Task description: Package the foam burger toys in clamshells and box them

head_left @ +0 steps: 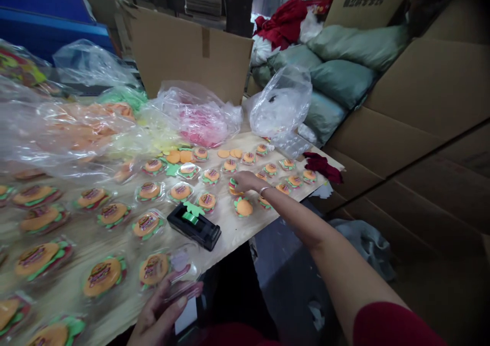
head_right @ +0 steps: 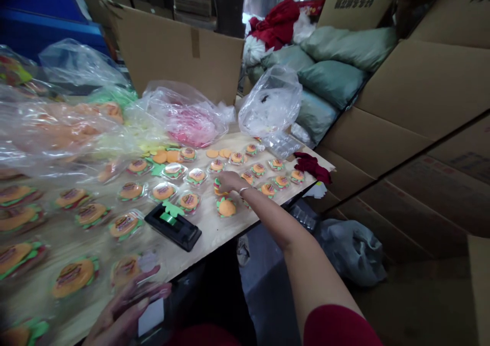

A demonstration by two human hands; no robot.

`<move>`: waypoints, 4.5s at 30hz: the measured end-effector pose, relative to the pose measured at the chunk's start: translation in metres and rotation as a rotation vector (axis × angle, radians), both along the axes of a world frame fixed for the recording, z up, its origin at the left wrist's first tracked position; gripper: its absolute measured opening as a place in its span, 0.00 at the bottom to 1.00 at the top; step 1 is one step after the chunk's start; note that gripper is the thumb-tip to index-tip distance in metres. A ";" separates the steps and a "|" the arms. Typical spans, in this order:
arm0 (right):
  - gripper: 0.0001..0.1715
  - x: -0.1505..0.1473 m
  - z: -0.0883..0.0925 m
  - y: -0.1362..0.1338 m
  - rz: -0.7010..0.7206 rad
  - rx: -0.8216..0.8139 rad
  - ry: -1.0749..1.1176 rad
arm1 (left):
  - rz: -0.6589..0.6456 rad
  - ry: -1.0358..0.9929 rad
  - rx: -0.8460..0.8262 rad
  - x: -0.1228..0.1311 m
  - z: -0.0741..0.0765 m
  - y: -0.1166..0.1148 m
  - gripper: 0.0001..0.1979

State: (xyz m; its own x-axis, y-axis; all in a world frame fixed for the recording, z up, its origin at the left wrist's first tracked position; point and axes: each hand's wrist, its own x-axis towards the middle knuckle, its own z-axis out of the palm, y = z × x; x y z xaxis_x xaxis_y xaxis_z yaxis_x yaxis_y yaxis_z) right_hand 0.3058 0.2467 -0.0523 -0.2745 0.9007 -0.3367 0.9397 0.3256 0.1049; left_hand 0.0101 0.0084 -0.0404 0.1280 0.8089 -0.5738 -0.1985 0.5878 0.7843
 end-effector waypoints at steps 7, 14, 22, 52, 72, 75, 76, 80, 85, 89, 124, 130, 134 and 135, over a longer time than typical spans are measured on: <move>0.19 -0.009 0.002 -0.006 0.025 -0.042 0.007 | -0.060 -0.021 -0.002 -0.001 -0.006 0.000 0.34; 0.15 -0.018 0.002 0.011 0.050 -0.138 -0.035 | -0.068 -0.033 -0.027 -0.005 -0.009 0.000 0.35; 0.17 -0.039 -0.003 0.009 0.043 -0.115 -0.093 | 0.031 -0.013 -0.050 0.006 -0.001 -0.003 0.43; 0.12 0.004 0.053 -0.083 -0.187 -0.091 1.195 | -0.034 -0.354 -0.055 0.074 0.027 0.101 0.13; 0.23 -0.124 0.030 -0.219 -0.176 0.391 1.589 | 0.195 -0.377 0.095 0.026 0.053 0.064 0.19; 0.17 -0.139 0.020 -0.215 -0.386 0.092 1.766 | 0.239 -0.330 0.185 0.024 0.045 0.059 0.17; 0.16 -0.141 0.017 -0.211 -0.421 0.022 1.796 | 0.216 -0.344 0.199 0.021 0.042 0.056 0.17; 0.15 -0.141 0.005 -0.204 -0.468 0.081 1.819 | 0.024 -0.462 0.156 0.007 0.037 0.040 0.25; 0.12 -0.135 0.008 -0.208 -0.187 0.179 1.556 | -0.023 -0.433 0.170 -0.012 0.029 0.028 0.32; 0.19 -0.129 0.019 -0.201 0.092 0.139 1.470 | -0.067 -0.379 0.198 -0.021 0.025 0.029 0.34; 0.12 -0.163 0.034 -0.099 -0.133 0.324 1.524 | 0.481 -0.116 0.154 -0.087 0.020 0.002 0.29; 0.06 -0.198 0.066 -0.127 0.045 0.482 1.520 | 0.535 -0.122 0.266 -0.100 0.020 0.010 0.22; 0.11 -0.187 0.060 -0.178 0.311 0.297 1.349 | 0.515 -0.097 0.316 -0.105 0.024 0.012 0.22; 0.14 -0.178 0.056 -0.188 0.378 0.211 1.272 | 0.507 -0.091 0.324 -0.107 0.025 0.010 0.21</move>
